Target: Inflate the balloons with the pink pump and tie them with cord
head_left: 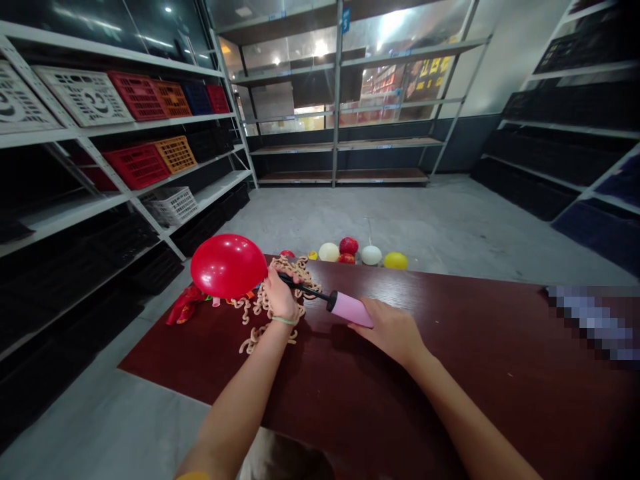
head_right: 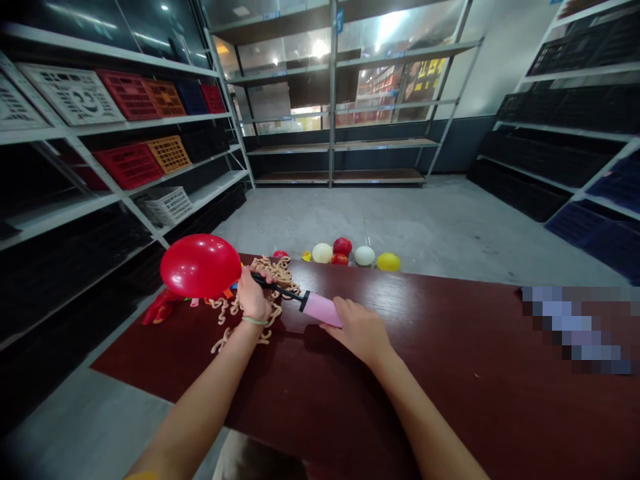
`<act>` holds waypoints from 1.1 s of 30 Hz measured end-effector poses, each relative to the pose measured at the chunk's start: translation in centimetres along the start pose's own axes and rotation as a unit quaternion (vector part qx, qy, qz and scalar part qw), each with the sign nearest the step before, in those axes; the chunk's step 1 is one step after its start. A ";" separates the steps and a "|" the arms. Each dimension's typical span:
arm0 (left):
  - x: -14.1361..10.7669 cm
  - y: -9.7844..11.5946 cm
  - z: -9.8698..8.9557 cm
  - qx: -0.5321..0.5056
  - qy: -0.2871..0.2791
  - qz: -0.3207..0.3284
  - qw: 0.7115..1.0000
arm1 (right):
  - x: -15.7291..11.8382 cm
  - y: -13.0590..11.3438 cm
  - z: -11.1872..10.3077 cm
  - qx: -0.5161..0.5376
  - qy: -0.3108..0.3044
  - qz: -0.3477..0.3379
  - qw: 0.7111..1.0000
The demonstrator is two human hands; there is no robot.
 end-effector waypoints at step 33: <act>-2.4 -2.2 0.9 0.036 -0.023 0.004 0.999 | -0.3 -1.1 0.7 -0.030 0.004 0.002 1.000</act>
Point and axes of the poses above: each hand's wrist, its own x-axis towards the middle knuckle, its own z-axis out of the palm, y = z × x, the point moved 8 cm from there along x, towards the middle knuckle, and after that the axes turned 10 degrees about x, right-handed, at the moved point
